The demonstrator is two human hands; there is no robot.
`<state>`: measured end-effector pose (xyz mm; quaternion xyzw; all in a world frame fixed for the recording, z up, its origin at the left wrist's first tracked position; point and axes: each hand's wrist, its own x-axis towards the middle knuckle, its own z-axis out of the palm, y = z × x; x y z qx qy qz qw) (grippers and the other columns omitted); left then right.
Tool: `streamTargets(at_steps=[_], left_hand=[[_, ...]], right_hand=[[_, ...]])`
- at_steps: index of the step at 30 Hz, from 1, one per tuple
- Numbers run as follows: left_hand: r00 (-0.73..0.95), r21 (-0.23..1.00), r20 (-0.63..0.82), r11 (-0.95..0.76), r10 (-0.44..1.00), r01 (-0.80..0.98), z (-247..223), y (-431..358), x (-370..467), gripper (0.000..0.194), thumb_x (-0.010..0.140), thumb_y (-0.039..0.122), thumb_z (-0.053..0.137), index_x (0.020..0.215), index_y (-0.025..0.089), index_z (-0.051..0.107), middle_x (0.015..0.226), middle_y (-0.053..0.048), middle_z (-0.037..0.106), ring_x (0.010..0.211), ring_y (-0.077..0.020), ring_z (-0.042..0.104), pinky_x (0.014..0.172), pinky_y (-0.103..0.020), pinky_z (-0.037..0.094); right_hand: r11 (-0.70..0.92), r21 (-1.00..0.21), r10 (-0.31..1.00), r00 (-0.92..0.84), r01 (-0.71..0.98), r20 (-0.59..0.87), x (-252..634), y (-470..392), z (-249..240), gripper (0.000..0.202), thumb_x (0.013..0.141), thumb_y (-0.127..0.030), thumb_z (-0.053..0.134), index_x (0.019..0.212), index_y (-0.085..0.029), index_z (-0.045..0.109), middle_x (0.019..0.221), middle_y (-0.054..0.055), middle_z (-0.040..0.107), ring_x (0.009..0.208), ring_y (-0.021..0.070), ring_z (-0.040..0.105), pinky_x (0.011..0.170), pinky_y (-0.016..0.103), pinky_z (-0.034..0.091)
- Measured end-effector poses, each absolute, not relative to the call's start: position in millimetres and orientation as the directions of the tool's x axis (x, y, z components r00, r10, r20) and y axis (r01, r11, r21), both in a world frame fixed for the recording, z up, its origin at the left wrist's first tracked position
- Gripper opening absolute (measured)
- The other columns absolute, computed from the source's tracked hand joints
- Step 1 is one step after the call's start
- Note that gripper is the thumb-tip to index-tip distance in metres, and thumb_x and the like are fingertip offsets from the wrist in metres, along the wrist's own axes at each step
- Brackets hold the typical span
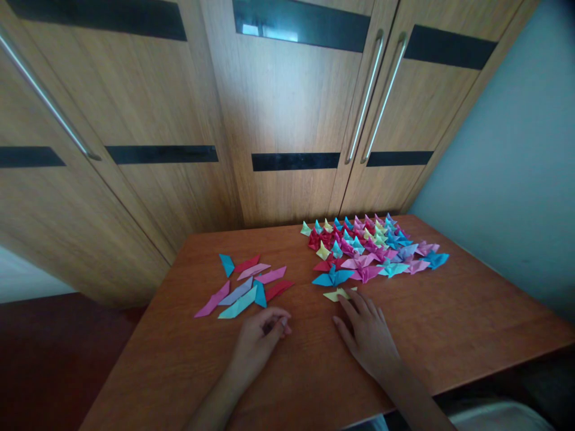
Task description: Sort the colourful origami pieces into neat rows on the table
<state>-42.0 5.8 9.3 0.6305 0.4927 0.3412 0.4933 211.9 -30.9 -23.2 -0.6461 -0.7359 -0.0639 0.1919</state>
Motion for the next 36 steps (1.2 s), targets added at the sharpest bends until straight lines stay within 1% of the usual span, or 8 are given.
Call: streamTargets(at_steps=[6, 9, 15, 19, 23, 29, 33, 36], left_hand=[[0.267, 0.958, -0.038, -0.041, 0.963, 0.283, 10, 6, -42, 0.024, 0.083, 0.037, 0.052, 0.09, 0.018, 0.066, 0.073, -0.004, 0.07, 0.068, -0.0177, 0.064, 0.065, -0.028, 0.049], [0.193, 0.906, 0.081, -0.153, 0.978, 0.394, 12, 9, -50, 0.022, 0.084, 0.035, 0.05, 0.092, 0.021, 0.065, 0.084, -0.004, 0.071, 0.079, -0.0198, 0.065, 0.074, -0.032, 0.05], [0.122, 0.483, 0.399, -0.321, 0.909, 0.815, 13, 22, -91, 0.025, 0.084, 0.033, 0.05, 0.103, 0.023, 0.064, 0.107, -0.007, 0.067, 0.102, -0.0257, 0.059, 0.093, -0.04, 0.044], [0.185, 0.213, 0.411, -0.291, 0.893, 0.933, 11, 24, -112, 0.031, 0.084, 0.036, 0.05, 0.107, 0.019, 0.062, 0.107, -0.011, 0.064, 0.099, -0.0286, 0.058, 0.089, -0.043, 0.045], [0.233, 0.081, 0.369, -0.28, 0.9, 0.956, 9, 21, -116, 0.031, 0.084, 0.035, 0.049, 0.105, 0.018, 0.063, 0.104, -0.012, 0.065, 0.097, -0.0298, 0.059, 0.083, -0.043, 0.047], [0.234, 0.089, 0.392, -0.29, 0.89, 0.953, 7, 21, -114, 0.029, 0.083, 0.033, 0.049, 0.104, 0.02, 0.064, 0.105, -0.011, 0.065, 0.098, -0.0307, 0.06, 0.083, -0.043, 0.047], [0.166, 0.228, 0.447, -0.291, 0.879, 0.929, 8, 20, -115, 0.029, 0.085, 0.035, 0.049, 0.107, 0.021, 0.061, 0.107, -0.009, 0.062, 0.093, -0.0255, 0.062, 0.079, -0.036, 0.05], [0.105, 0.366, 0.494, -0.317, 0.863, 0.875, 12, 16, -110, 0.028, 0.083, 0.036, 0.051, 0.105, 0.022, 0.061, 0.103, -0.008, 0.062, 0.09, -0.0235, 0.063, 0.078, -0.034, 0.051]], right_hand=[[0.168, -0.166, 0.919, -0.094, 0.972, 0.382, 212, -31, -24, 0.042, 0.088, -0.039, 0.045, 0.127, -0.024, 0.05, 0.128, 0.01, 0.052, 0.115, 0.0284, 0.048, 0.091, 0.044, 0.042], [0.174, -0.169, 0.915, -0.095, 0.97, 0.393, 212, -31, -24, 0.041, 0.088, -0.039, 0.045, 0.126, -0.025, 0.051, 0.128, 0.009, 0.052, 0.115, 0.0282, 0.048, 0.091, 0.044, 0.043], [0.189, -0.186, 0.914, -0.103, 0.964, 0.393, 212, -32, -22, 0.039, 0.089, -0.038, 0.044, 0.125, -0.024, 0.052, 0.128, 0.009, 0.052, 0.115, 0.0276, 0.048, 0.092, 0.043, 0.042], [0.199, -0.2, 0.906, -0.102, 0.959, 0.411, 213, -32, -23, 0.038, 0.089, -0.038, 0.044, 0.124, -0.024, 0.052, 0.127, 0.009, 0.053, 0.116, 0.027, 0.048, 0.093, 0.043, 0.042], [0.2, -0.214, 0.904, -0.096, 0.956, 0.417, 214, -33, -23, 0.039, 0.089, -0.038, 0.044, 0.125, -0.024, 0.051, 0.127, 0.009, 0.053, 0.117, 0.0272, 0.047, 0.093, 0.043, 0.042], [0.195, -0.243, 0.906, -0.079, 0.95, 0.415, 213, -35, -21, 0.037, 0.09, -0.036, 0.044, 0.124, -0.023, 0.052, 0.129, 0.009, 0.052, 0.119, 0.0273, 0.045, 0.097, 0.044, 0.04], [0.21, -0.284, 0.899, -0.07, 0.935, 0.433, 214, -35, -20, 0.037, 0.09, -0.035, 0.045, 0.124, -0.023, 0.052, 0.128, 0.009, 0.052, 0.12, 0.0274, 0.045, 0.099, 0.045, 0.04], [0.245, -0.379, 0.888, -0.049, 0.893, 0.457, 212, -37, -17, 0.036, 0.089, -0.033, 0.045, 0.123, -0.023, 0.053, 0.126, 0.009, 0.054, 0.119, 0.0269, 0.047, 0.101, 0.046, 0.038]])
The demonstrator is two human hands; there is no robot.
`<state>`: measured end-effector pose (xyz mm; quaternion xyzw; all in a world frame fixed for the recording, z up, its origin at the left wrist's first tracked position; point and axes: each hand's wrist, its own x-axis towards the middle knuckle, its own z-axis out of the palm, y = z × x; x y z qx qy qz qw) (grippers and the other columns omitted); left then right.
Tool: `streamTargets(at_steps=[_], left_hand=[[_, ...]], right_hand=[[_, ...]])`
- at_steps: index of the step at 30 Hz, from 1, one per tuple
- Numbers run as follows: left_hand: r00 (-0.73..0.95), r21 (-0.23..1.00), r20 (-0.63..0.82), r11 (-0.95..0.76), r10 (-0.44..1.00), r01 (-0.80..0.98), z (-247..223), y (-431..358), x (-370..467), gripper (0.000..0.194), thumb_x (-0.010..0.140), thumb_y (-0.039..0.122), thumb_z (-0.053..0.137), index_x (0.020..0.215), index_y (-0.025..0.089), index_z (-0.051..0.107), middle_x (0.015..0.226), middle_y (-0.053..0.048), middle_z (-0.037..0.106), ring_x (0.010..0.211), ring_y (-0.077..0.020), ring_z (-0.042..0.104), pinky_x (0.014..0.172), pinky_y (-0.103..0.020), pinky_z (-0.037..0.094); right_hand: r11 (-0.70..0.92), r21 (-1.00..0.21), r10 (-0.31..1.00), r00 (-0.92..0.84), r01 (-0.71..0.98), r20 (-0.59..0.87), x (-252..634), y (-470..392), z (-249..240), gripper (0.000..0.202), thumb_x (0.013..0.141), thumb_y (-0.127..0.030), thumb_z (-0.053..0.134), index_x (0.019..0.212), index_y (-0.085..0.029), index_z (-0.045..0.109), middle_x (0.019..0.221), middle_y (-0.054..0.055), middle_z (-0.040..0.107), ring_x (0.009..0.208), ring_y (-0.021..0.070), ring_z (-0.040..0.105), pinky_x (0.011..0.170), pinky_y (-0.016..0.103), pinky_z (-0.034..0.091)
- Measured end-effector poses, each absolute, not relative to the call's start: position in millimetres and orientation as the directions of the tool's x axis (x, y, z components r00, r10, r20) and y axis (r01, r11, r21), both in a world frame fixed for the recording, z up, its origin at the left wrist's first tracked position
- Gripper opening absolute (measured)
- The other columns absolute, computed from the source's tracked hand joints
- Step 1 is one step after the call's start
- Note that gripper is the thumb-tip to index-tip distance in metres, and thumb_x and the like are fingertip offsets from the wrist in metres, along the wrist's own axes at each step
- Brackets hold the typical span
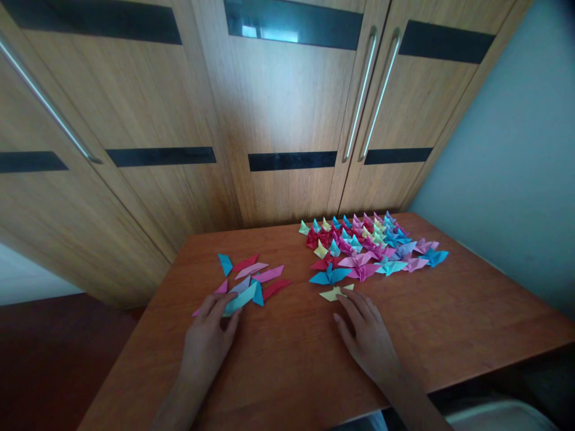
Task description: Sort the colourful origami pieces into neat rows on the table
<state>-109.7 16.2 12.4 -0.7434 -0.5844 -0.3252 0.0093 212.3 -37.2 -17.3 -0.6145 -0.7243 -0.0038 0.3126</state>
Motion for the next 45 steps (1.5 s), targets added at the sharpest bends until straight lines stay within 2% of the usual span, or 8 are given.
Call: streamTargets(at_steps=[4, 7, 9, 12, 17, 25, 33, 45], left_hand=[[0.092, 0.549, 0.459, -0.363, 0.884, 0.753, 19, 4, -86, 0.024, 0.08, 0.034, 0.057, 0.099, 0.023, 0.063, 0.102, -0.006, 0.064, 0.096, -0.024, 0.061, 0.088, -0.037, 0.048], [0.126, 0.669, 0.371, -0.359, 0.92, 0.651, 22, -10, -58, 0.02, 0.078, 0.03, 0.06, 0.097, 0.024, 0.065, 0.102, -0.005, 0.064, 0.098, -0.0236, 0.06, 0.089, -0.036, 0.048], [0.166, 0.735, 0.321, -0.355, 0.933, 0.578, 21, -19, -40, 0.02, 0.078, 0.026, 0.061, 0.097, 0.025, 0.065, 0.1, -0.005, 0.065, 0.096, -0.0227, 0.061, 0.086, -0.035, 0.049], [0.24, 0.8, 0.282, -0.366, 0.929, 0.476, 19, -30, -21, 0.02, 0.076, 0.019, 0.061, 0.095, 0.025, 0.065, 0.097, -0.004, 0.065, 0.091, -0.0209, 0.062, 0.081, -0.032, 0.051], [0.256, 0.843, 0.254, -0.343, 0.933, 0.414, 13, -36, -13, 0.021, 0.075, 0.013, 0.06, 0.092, 0.024, 0.065, 0.093, -0.003, 0.065, 0.088, -0.019, 0.062, 0.078, -0.029, 0.051], [0.233, 0.908, 0.012, -0.109, 0.972, 0.404, 14, -38, -17, 0.017, 0.078, 0.025, 0.061, 0.094, 0.025, 0.068, 0.093, -0.002, 0.071, 0.086, -0.0194, 0.066, 0.077, -0.027, 0.05], [0.211, 0.947, -0.066, -0.006, 0.975, 0.32, 11, -36, -17, 0.017, 0.081, 0.032, 0.058, 0.087, 0.021, 0.069, 0.073, -0.001, 0.071, 0.066, -0.0173, 0.063, 0.064, -0.024, 0.048], [0.142, 0.947, -0.096, 0.046, 0.985, 0.317, 18, -37, -19, 0.022, 0.078, 0.037, 0.058, 0.075, 0.019, 0.069, 0.058, 0.0, 0.063, 0.058, -0.0164, 0.058, 0.057, -0.022, 0.042]], right_hand=[[0.237, -0.681, 0.926, 0.051, 0.692, 0.375, 194, -45, -12, 0.033, 0.088, -0.032, 0.048, 0.12, -0.025, 0.055, 0.122, 0.008, 0.058, 0.113, 0.0246, 0.053, 0.099, 0.044, 0.042], [0.139, -0.931, 0.982, 0.078, 0.338, 0.174, 168, -48, -11, 0.039, 0.085, -0.033, 0.054, 0.123, -0.025, 0.051, 0.117, 0.008, 0.061, 0.095, 0.0205, 0.062, 0.084, 0.036, 0.052], [0.073, -0.99, 0.996, 0.042, 0.121, 0.079, 152, -47, -12, 0.045, 0.081, -0.032, 0.059, 0.124, -0.024, 0.048, 0.112, 0.007, 0.063, 0.084, 0.0178, 0.064, 0.075, 0.032, 0.054], [0.031, -0.998, 0.999, 0.039, 0.051, 0.033, 137, -43, -12, 0.038, 0.076, -0.027, 0.064, 0.113, -0.022, 0.056, 0.099, 0.004, 0.066, 0.084, 0.0179, 0.063, 0.072, 0.028, 0.052], [0.006, -0.975, 0.999, 0.051, 0.222, 0.018, 133, -41, -5, 0.01, 0.073, -0.022, 0.064, 0.083, -0.02, 0.065, 0.08, 0.001, 0.066, 0.074, 0.0161, 0.061, 0.065, 0.024, 0.046], [-0.019, -0.982, 0.997, 0.078, 0.187, -0.004, 137, -46, 1, 0.009, 0.074, -0.028, 0.067, 0.077, -0.019, 0.068, 0.074, 0.0, 0.066, 0.068, 0.0148, 0.06, 0.062, 0.022, 0.045], [-0.01, -0.999, 1.0, 0.002, -0.037, -0.01, 139, -47, -4, 0.025, 0.085, -0.039, 0.055, 0.089, -0.018, 0.068, 0.074, 0.003, 0.067, 0.068, 0.0161, 0.062, 0.064, 0.025, 0.05], [0.016, -0.988, 0.999, 0.038, 0.153, 0.022, 140, -47, -2, 0.014, 0.078, -0.032, 0.064, 0.075, -0.018, 0.066, 0.069, 0.0, 0.064, 0.065, 0.0134, 0.058, 0.06, 0.021, 0.044]])
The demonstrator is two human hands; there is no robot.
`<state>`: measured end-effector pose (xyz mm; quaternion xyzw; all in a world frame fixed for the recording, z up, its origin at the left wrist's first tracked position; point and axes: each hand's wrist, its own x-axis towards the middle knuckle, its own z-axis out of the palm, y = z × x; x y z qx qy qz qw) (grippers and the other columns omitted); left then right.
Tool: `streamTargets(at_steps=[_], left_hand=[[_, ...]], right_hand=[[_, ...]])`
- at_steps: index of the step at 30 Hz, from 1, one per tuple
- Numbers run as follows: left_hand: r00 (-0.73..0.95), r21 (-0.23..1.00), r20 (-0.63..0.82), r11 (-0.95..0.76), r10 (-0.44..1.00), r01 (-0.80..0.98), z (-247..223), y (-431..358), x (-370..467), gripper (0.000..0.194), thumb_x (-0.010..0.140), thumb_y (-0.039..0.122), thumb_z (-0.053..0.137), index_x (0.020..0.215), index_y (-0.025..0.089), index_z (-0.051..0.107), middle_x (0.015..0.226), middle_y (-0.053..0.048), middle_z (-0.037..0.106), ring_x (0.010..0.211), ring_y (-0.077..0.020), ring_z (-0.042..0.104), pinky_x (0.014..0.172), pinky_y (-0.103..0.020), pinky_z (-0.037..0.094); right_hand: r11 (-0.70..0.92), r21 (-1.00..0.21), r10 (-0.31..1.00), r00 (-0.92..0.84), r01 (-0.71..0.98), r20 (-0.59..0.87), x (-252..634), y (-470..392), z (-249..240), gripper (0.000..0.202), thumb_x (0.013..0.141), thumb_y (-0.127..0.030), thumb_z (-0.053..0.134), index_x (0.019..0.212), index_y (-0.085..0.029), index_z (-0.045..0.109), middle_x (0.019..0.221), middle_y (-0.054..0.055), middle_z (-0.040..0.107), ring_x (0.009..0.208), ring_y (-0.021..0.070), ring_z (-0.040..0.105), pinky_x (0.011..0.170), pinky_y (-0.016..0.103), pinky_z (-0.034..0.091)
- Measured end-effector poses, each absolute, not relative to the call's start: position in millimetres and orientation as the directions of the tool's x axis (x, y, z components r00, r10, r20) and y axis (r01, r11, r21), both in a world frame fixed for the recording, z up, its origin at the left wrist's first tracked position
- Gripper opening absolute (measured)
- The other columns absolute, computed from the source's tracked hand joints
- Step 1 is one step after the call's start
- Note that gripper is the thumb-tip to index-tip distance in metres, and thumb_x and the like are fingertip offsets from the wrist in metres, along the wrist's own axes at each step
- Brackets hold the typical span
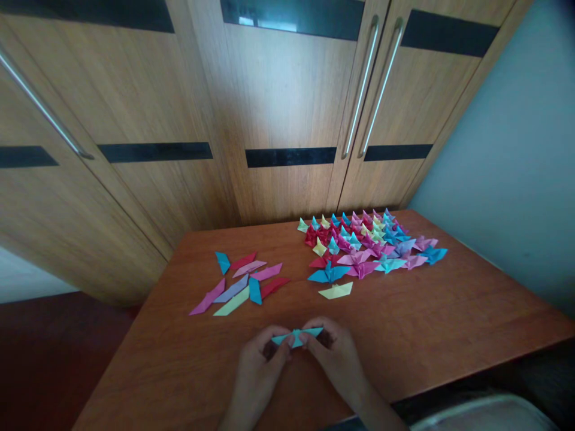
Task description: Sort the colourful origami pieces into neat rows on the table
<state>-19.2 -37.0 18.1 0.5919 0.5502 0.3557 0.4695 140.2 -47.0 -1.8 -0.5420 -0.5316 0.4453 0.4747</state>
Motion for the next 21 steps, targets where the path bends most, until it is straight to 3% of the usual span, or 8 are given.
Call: streamTargets(at_steps=[9, 15, 21], left_hand=[[0.127, 0.958, -0.101, 0.062, 0.987, 0.279, 15.2, -37.6, -21.2, 0.026, 0.078, 0.04, 0.058, 0.08, 0.018, 0.071, 0.054, 0.001, 0.061, 0.055, -0.0158, 0.058, 0.056, -0.022, 0.043], [0.117, 0.977, -0.128, 0.105, 0.985, 0.186, 16.7, -35.4, -21.7, 0.029, 0.08, 0.042, 0.057, 0.087, 0.018, 0.07, 0.074, -0.003, 0.071, 0.063, -0.017, 0.063, 0.063, -0.025, 0.048], [0.069, 0.976, -0.172, 0.161, 0.983, 0.146, 22.5, -36.5, -21.2, 0.029, 0.073, 0.043, 0.065, 0.085, 0.017, 0.07, 0.074, -0.003, 0.071, 0.061, -0.0171, 0.064, 0.062, -0.025, 0.05]], right_hand=[[-0.063, -0.998, 0.998, 0.018, 0.011, -0.063, 139.1, -48.7, -5.4, 0.025, 0.081, -0.041, 0.061, 0.082, -0.017, 0.068, 0.067, 0.002, 0.066, 0.064, 0.0154, 0.062, 0.059, 0.023, 0.049], [-0.073, -0.994, 0.997, 0.034, -0.085, -0.076, 139.0, -46.5, -7.2, 0.034, 0.077, -0.049, 0.063, 0.091, -0.018, 0.065, 0.078, 0.003, 0.066, 0.069, 0.0173, 0.064, 0.063, 0.027, 0.052], [-0.034, -0.997, 0.992, 0.122, -0.068, -0.043, 139.3, -46.8, -4.5, 0.034, 0.076, -0.051, 0.063, 0.082, -0.018, 0.062, 0.074, 0.003, 0.066, 0.067, 0.0178, 0.062, 0.064, 0.028, 0.051]])
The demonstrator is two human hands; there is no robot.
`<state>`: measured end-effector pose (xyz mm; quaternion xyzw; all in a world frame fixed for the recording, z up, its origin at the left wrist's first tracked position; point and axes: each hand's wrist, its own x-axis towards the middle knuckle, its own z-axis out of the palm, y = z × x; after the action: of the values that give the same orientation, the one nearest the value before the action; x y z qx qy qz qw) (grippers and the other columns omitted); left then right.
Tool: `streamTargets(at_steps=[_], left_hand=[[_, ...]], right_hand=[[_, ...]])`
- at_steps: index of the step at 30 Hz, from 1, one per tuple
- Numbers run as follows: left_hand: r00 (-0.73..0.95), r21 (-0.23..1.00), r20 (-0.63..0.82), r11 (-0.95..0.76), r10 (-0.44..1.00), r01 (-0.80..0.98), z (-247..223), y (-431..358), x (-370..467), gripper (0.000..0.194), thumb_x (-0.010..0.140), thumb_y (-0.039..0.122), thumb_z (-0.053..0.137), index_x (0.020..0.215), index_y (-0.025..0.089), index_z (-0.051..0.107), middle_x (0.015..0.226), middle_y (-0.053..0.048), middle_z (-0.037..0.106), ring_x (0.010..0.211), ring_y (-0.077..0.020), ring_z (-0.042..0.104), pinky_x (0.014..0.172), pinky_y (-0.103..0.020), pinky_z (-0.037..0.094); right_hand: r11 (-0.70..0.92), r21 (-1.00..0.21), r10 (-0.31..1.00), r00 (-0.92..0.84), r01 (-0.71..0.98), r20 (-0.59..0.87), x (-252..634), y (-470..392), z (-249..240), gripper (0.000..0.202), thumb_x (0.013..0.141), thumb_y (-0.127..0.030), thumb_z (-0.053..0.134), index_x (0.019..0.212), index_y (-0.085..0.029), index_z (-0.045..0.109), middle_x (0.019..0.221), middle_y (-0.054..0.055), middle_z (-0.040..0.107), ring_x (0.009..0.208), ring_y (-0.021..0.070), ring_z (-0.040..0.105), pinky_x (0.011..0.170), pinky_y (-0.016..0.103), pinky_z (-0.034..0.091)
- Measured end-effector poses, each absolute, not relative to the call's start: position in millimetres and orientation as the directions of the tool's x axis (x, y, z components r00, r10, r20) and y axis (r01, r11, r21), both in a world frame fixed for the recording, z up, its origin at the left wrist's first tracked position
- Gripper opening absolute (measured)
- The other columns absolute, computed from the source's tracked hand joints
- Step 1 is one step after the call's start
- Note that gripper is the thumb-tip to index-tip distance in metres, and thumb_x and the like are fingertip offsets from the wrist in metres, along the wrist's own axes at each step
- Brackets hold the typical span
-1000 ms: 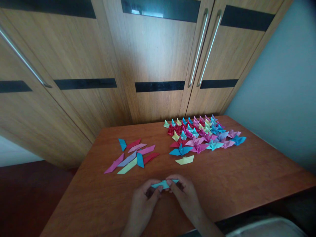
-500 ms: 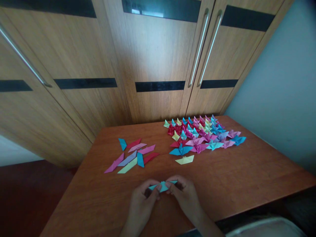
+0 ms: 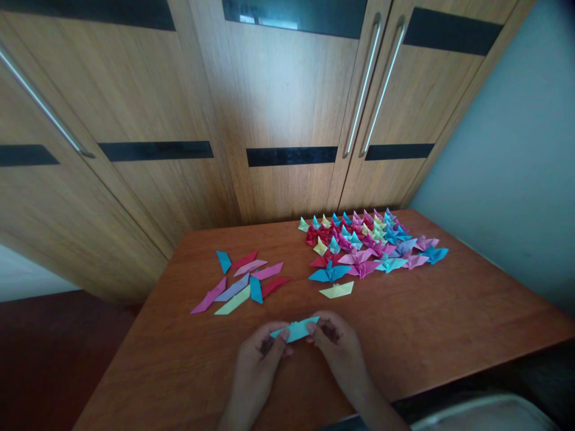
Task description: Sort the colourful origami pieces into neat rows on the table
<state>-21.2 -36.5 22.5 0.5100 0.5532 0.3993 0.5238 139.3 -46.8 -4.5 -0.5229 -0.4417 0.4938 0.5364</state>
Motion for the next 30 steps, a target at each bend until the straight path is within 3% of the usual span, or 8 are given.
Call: streamTargets(at_steps=[10, 15, 20, 24, 27, 30], left_hand=[[0.061, 0.982, -0.185, 0.183, 0.981, 0.036, 21, -35, -21, 0.025, 0.072, 0.041, 0.066, 0.078, 0.016, 0.067, 0.07, -0.004, 0.07, 0.063, -0.0158, 0.063, 0.061, -0.025, 0.052], [0.069, 0.984, -0.174, 0.171, 0.982, 0.047, 20, -37, -21, 0.025, 0.073, 0.04, 0.066, 0.079, 0.016, 0.066, 0.07, -0.003, 0.069, 0.062, -0.015, 0.062, 0.061, -0.024, 0.05], [0.102, 0.987, -0.159, 0.156, 0.982, 0.039, 18, -36, -21, 0.026, 0.074, 0.041, 0.065, 0.08, 0.016, 0.066, 0.071, -0.003, 0.068, 0.063, -0.016, 0.062, 0.061, -0.025, 0.05], [0.1, 0.984, -0.176, 0.172, 0.979, 0.053, 17, -36, -21, 0.025, 0.072, 0.041, 0.066, 0.08, 0.017, 0.066, 0.071, -0.003, 0.068, 0.063, -0.0159, 0.062, 0.061, -0.025, 0.05], [0.114, 0.986, -0.162, 0.156, 0.98, 0.054, 15, -37, -21, 0.023, 0.073, 0.04, 0.065, 0.079, 0.017, 0.066, 0.07, -0.003, 0.068, 0.062, -0.0152, 0.061, 0.062, -0.024, 0.049], [0.133, 0.989, -0.143, 0.136, 0.981, 0.061, 13, -37, -22, 0.021, 0.076, 0.037, 0.063, 0.08, 0.017, 0.066, 0.071, -0.002, 0.068, 0.064, -0.015, 0.062, 0.062, -0.024, 0.049]], right_hand=[[0.0, -0.996, 0.882, 0.469, 0.084, 0.04, 206, -36, -15, 0.031, 0.076, -0.047, 0.064, 0.085, -0.017, 0.062, 0.071, 0.004, 0.067, 0.066, 0.0185, 0.062, 0.062, 0.028, 0.049], [-0.04, -0.953, 0.831, 0.54, 0.299, 0.135, 282, -22, -24, 0.043, 0.072, -0.054, 0.063, 0.091, -0.016, 0.061, 0.081, 0.009, 0.07, 0.067, 0.0216, 0.066, 0.063, 0.031, 0.052], [-0.175, -0.735, 0.82, 0.51, 0.655, 0.259, 325, -14, -30, 0.041, 0.078, -0.052, 0.054, 0.099, -0.018, 0.061, 0.075, 0.006, 0.07, 0.072, 0.024, 0.067, 0.066, 0.032, 0.05], [-0.232, -0.532, 0.803, 0.469, 0.814, 0.367, 325, -13, -33, 0.039, 0.083, -0.047, 0.049, 0.108, -0.019, 0.059, 0.082, 0.007, 0.07, 0.073, 0.0244, 0.066, 0.062, 0.032, 0.048], [-0.18, -0.403, 0.789, 0.376, 0.898, 0.485, 314, -17, -38, 0.039, 0.085, -0.045, 0.046, 0.11, -0.017, 0.058, 0.091, 0.011, 0.067, 0.08, 0.0257, 0.063, 0.067, 0.035, 0.05], [-0.025, -0.295, 0.815, 0.19, 0.955, 0.547, 302, -24, -44, 0.038, 0.088, -0.042, 0.043, 0.114, -0.017, 0.057, 0.11, 0.015, 0.061, 0.1, 0.0273, 0.058, 0.084, 0.04, 0.048]])
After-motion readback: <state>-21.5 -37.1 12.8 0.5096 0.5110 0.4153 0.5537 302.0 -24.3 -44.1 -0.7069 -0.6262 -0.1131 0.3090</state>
